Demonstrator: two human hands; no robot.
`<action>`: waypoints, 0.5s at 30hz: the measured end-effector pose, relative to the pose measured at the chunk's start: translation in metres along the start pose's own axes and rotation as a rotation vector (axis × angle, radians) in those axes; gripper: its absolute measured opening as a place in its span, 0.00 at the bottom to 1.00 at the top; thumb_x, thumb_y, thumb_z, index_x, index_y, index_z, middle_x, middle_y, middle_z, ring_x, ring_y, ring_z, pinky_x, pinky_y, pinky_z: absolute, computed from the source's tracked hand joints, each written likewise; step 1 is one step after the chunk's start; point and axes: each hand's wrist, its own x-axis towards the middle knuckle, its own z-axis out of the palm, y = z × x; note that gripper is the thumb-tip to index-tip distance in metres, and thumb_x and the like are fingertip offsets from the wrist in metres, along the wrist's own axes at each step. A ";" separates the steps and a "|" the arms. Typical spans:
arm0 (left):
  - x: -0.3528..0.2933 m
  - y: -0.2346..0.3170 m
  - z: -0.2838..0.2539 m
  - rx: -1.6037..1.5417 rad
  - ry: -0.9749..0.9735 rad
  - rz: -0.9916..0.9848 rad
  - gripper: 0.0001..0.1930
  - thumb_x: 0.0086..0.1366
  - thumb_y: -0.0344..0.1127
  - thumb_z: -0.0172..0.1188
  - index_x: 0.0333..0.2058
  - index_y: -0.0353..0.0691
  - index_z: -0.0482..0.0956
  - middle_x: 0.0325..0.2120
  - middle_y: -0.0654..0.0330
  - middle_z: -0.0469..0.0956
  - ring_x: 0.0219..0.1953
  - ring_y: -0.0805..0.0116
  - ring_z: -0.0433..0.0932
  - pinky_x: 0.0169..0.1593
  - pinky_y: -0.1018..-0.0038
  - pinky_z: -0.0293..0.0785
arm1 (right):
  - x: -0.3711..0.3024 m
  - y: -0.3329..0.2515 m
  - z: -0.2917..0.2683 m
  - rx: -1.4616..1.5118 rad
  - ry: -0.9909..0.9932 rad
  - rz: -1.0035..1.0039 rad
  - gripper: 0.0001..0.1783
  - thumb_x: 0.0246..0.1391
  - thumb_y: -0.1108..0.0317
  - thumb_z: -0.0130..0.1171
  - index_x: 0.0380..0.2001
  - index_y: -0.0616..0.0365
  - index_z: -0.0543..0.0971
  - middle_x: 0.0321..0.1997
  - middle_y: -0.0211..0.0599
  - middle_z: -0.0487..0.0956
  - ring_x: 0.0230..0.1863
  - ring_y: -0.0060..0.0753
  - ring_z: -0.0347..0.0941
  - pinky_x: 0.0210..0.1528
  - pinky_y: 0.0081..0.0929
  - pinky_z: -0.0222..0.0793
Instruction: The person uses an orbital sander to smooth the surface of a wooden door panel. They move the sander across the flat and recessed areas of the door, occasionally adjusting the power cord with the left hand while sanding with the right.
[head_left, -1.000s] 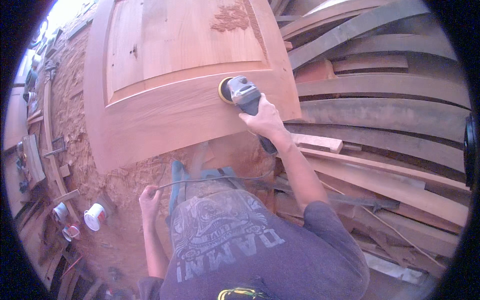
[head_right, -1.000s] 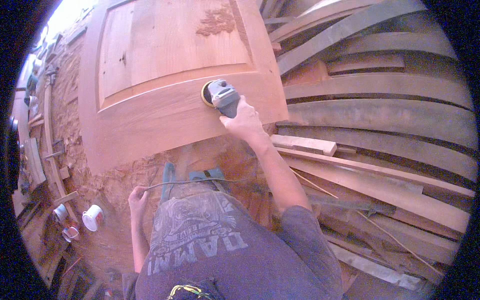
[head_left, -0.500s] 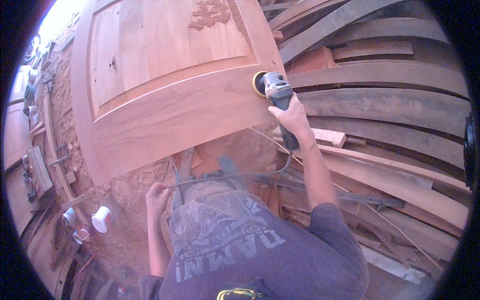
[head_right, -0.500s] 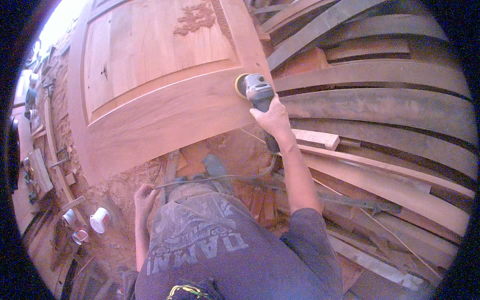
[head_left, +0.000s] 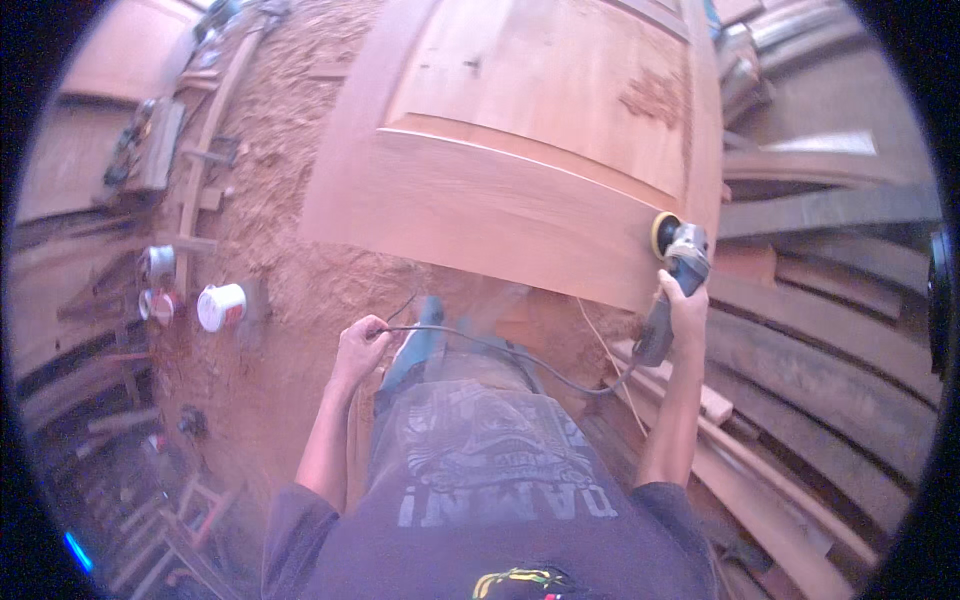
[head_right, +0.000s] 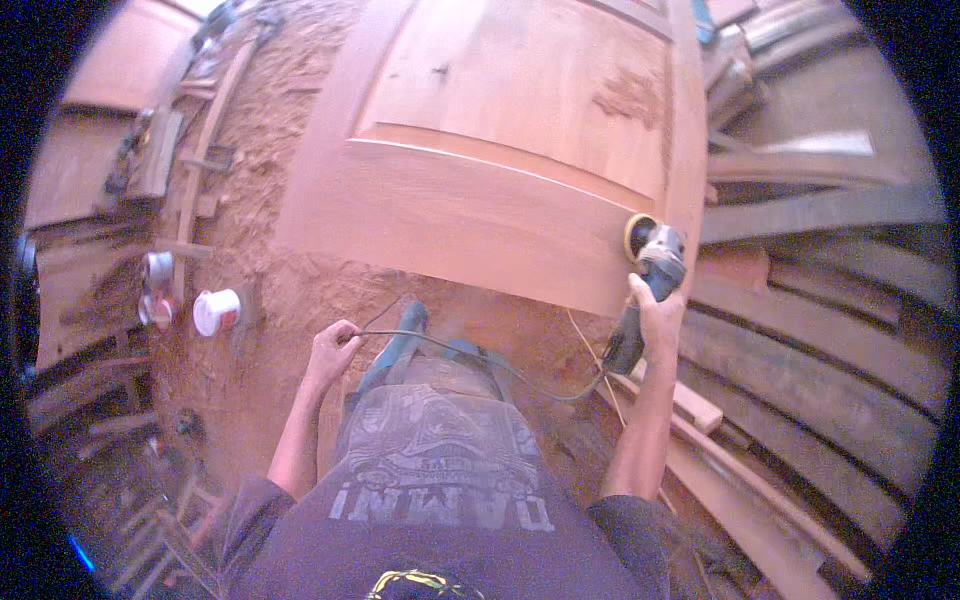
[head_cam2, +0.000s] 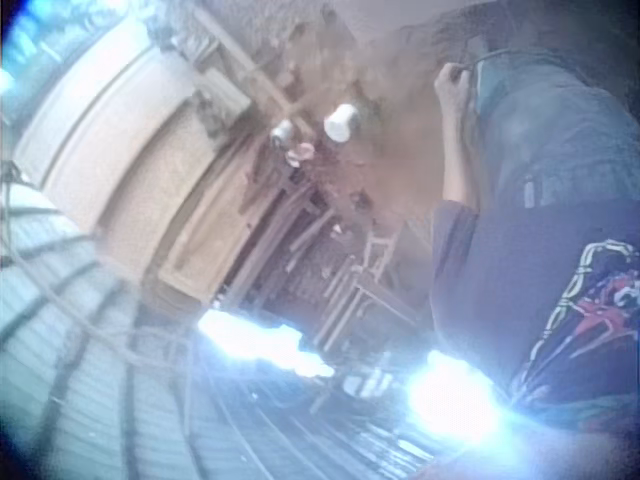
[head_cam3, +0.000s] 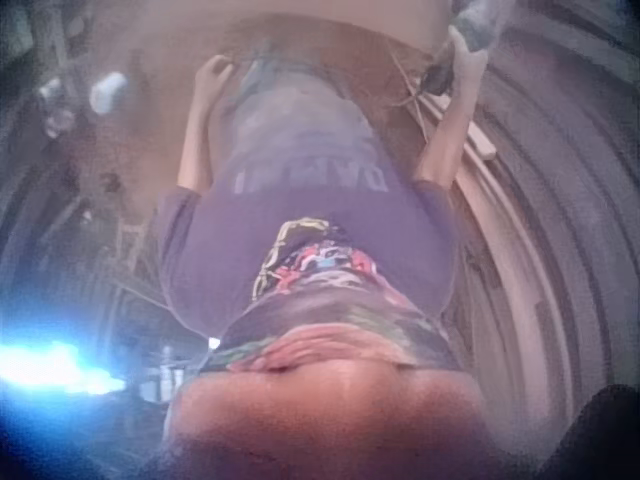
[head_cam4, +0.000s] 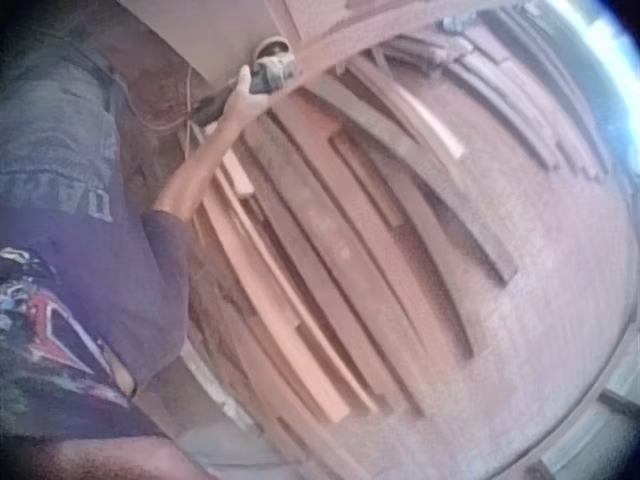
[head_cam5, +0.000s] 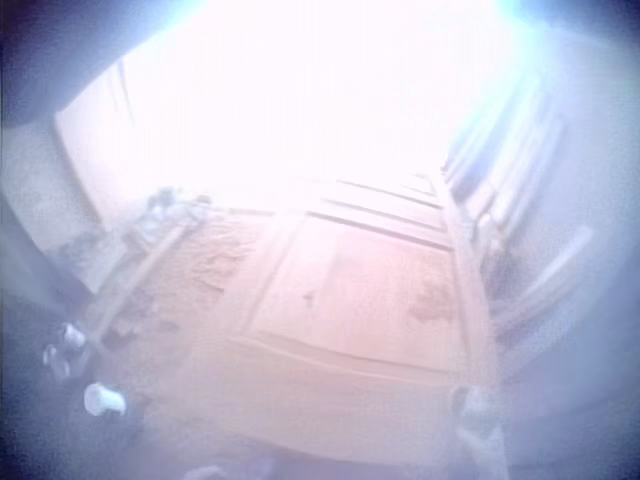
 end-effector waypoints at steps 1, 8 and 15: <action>-0.005 -0.019 -0.007 -0.025 0.064 -0.005 0.11 0.72 0.38 0.74 0.37 0.36 0.87 0.27 0.62 0.84 0.32 0.77 0.79 0.38 0.72 0.77 | -0.007 -0.027 0.033 -0.093 -0.037 -0.041 0.24 0.60 0.53 0.78 0.50 0.59 0.86 0.35 0.32 0.85 0.33 0.28 0.81 0.39 0.34 0.79; -0.054 -0.089 -0.035 -0.098 0.340 -0.195 0.15 0.73 0.42 0.75 0.34 0.35 0.87 0.20 0.68 0.76 0.26 0.81 0.71 0.31 0.72 0.68 | -0.036 -0.160 0.251 -0.173 -0.425 -0.517 0.36 0.55 0.54 0.78 0.61 0.65 0.81 0.56 0.51 0.87 0.58 0.44 0.84 0.63 0.41 0.78; -0.099 -0.131 -0.024 -0.145 0.392 -0.284 0.17 0.74 0.44 0.76 0.32 0.36 0.87 0.23 0.73 0.77 0.29 0.82 0.70 0.34 0.75 0.68 | -0.066 -0.217 0.357 -0.506 -0.509 -0.494 0.44 0.54 0.50 0.75 0.61 0.71 0.69 0.54 0.68 0.86 0.58 0.67 0.86 0.64 0.52 0.82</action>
